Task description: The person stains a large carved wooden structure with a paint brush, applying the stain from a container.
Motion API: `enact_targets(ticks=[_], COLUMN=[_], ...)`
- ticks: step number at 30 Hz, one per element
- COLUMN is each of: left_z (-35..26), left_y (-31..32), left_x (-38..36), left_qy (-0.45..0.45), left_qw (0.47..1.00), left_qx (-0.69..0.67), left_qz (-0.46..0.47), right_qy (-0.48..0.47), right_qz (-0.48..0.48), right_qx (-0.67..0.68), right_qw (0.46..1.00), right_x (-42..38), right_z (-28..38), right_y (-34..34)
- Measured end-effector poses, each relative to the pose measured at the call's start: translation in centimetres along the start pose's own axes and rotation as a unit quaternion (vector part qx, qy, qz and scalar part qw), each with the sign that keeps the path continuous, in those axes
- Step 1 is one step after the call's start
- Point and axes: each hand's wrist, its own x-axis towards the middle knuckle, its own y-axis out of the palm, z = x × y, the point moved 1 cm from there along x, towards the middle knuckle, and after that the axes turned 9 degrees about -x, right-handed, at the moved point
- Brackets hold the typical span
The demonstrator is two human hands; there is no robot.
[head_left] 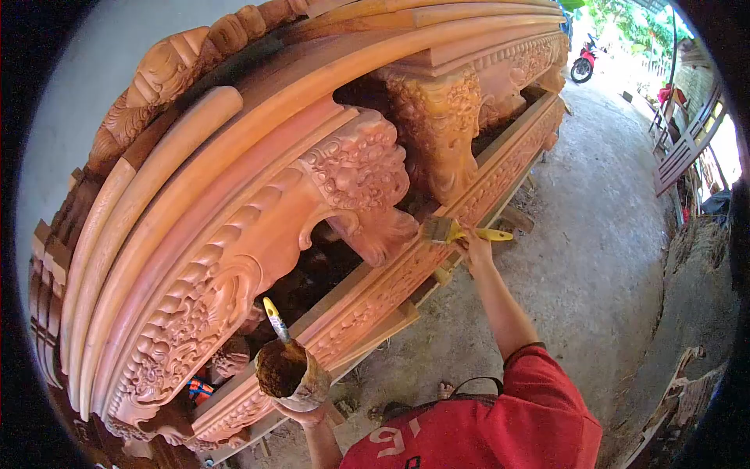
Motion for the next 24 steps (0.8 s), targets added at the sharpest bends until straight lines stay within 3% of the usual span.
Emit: enact_targets(ticks=[3, 5, 7, 11, 13, 14, 15, 16, 18, 19, 21, 22, 23, 24], left_z=[-0.2, 0.2, 0.4, 0.8, 1.0, 1.1, 1.1, 1.2, 1.1, 1.0, 0.9, 0.6, 0.4, 0.3], left_y=[-2.1, 0.5, 2.5, 2.9, 2.9, 2.8, 2.8, 2.7, 2.5, 2.5, 2.6, 2.6, 2.6, 2.5], left_x=[0.4, -0.4, -0.8, -0.5, -0.5, -0.4, -0.4, -0.4, -0.3, -0.3, -0.2, -0.2, -0.3, -0.4], left_qy=[0.016, 0.006, -0.006, -0.015, -0.023, -0.022, -0.024, -0.025, -0.023, -0.025, -0.021, -0.017, -0.015, -0.014], left_qw=[1.000, 1.000, 1.000, 0.999, 0.999, 0.999, 0.999, 0.999, 0.999, 0.999, 0.999, 0.999, 0.999, 0.999], left_qx=[0.005, 0.013, 0.017, 0.018, 0.018, 0.019, 0.019, 0.021, 0.022, 0.023, 0.023, 0.025, 0.026, 0.029], left_qz=[-0.009, 0.001, 0.010, 0.021, 0.024, 0.026, 0.027, 0.028, 0.028, 0.029, 0.032, 0.033, 0.033, 0.034], right_qy=[0.003, 0.009, 0.069, 0.041, -0.231, -0.296, -0.297, -0.358, -0.452, -0.453, -0.517, -0.518, -0.291, -0.022], right_qz=[-0.019, -0.015, 0.047, 0.119, 0.210, 0.209, 0.209, 0.292, 0.367, 0.366, 0.336, 0.312, 0.313, 0.269], right_qx=[0.012, -0.011, 0.049, -0.001, -0.113, -0.257, -0.257, -0.228, -0.283, -0.282, -0.337, -0.396, -0.178, 0.063], right_qw=[1.000, 1.000, 0.995, 0.992, 0.943, 0.896, 0.896, 0.857, 0.762, 0.763, 0.711, 0.691, 0.887, 0.961], right_x=[1.0, -0.3, -3.1, -5.8, -6.6, -8.4, -9.1, -9.8, -7.1, -6.7, -5.9, -5.3, -3.8, -2.5], right_z=[-2.4, -2.5, -0.6, -0.1, -0.5, 0.7, 1.3, 1.8, -0.1, -0.1, 0.4, 0.6, 0.1, -0.9], right_y=[1.2, 1.5, 1.4, 1.8, 3.0, 3.6, 4.1, 4.8, 4.0, 3.1, 1.7, 0.5, -0.6, -1.6])
